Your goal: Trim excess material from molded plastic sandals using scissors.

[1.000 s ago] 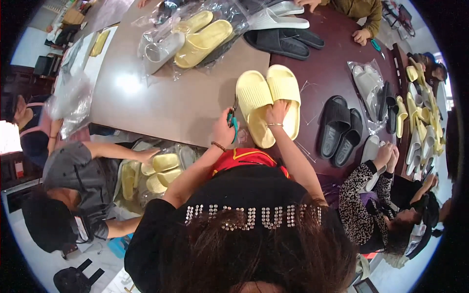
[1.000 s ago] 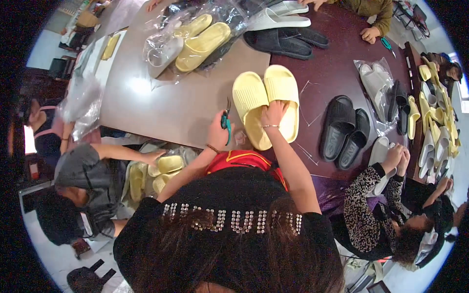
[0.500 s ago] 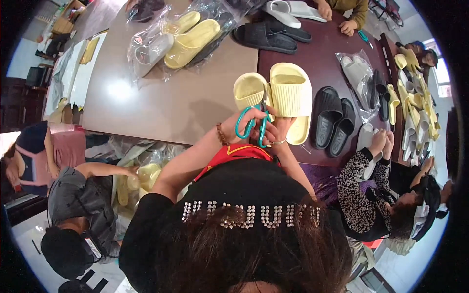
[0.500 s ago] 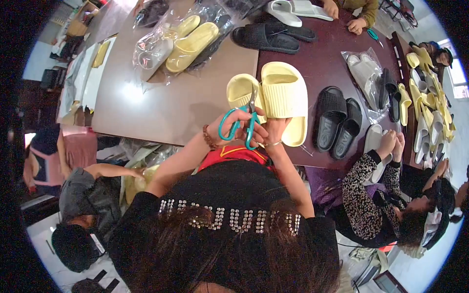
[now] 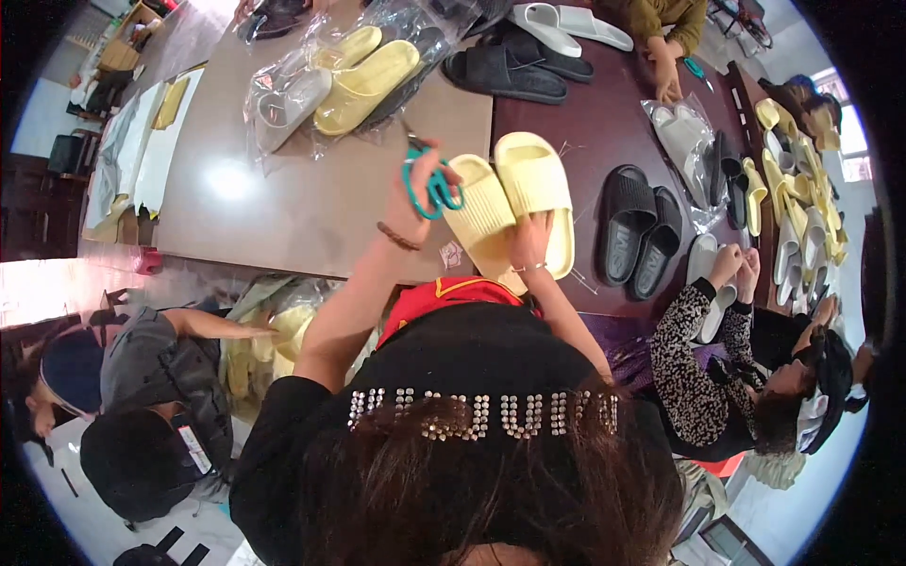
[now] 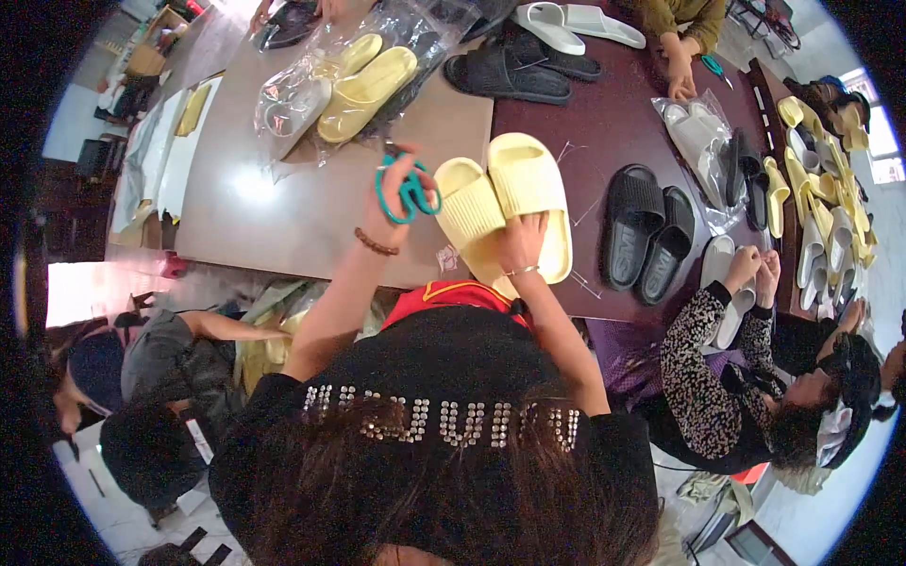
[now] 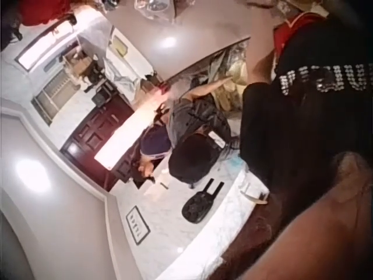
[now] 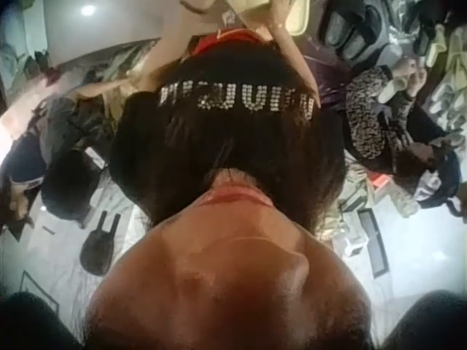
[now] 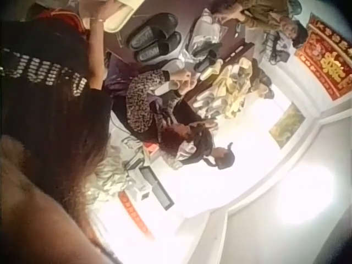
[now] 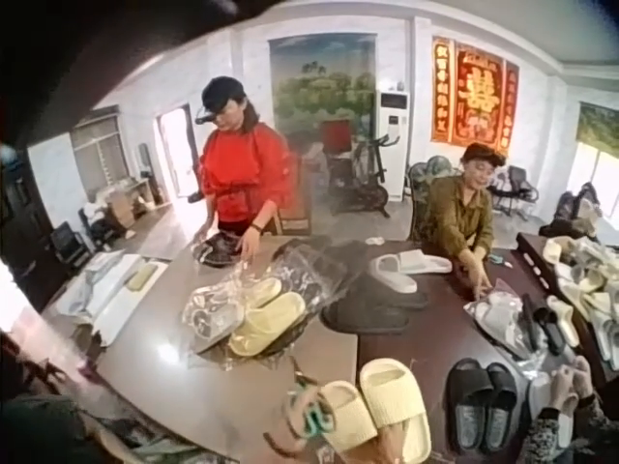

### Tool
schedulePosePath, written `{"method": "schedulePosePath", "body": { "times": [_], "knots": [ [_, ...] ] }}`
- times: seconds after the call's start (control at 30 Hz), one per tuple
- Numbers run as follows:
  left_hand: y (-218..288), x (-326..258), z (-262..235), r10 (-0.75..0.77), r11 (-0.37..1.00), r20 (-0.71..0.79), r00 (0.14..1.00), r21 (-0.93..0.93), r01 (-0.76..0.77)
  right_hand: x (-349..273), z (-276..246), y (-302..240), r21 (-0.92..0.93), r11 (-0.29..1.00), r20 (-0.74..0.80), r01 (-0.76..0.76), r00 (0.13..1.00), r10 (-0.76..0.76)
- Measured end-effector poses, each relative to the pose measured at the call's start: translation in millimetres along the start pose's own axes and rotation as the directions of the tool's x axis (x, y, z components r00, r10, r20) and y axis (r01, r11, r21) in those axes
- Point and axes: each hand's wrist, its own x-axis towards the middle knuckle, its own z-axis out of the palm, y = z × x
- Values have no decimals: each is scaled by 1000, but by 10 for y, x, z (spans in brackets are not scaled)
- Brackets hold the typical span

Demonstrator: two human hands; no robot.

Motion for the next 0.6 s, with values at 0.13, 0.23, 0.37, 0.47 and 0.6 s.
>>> {"method": "schedulePosePath", "body": {
  "times": [0.13,0.23,0.37,0.47,0.6],
  "knots": [
    [-69,5,-313,-21,999,-134,991,-53,14,-122,167,164,-24,999,80,-32,996,34],
    [-286,-60,-546,-25,1000,-198,980,-21,21,-125,14,201,-11,1000,62,19,998,-18],
    [-467,-130,-684,-47,998,-277,960,19,54,-92,-60,377,-124,992,247,-13,968,44],
    [-502,-162,-742,-37,995,-304,952,76,64,-159,-200,393,55,996,338,-76,940,53],
    [-435,-136,-733,35,985,-257,966,170,10,-107,-574,-2,514,858,489,-27,831,-267]
  ]
}}
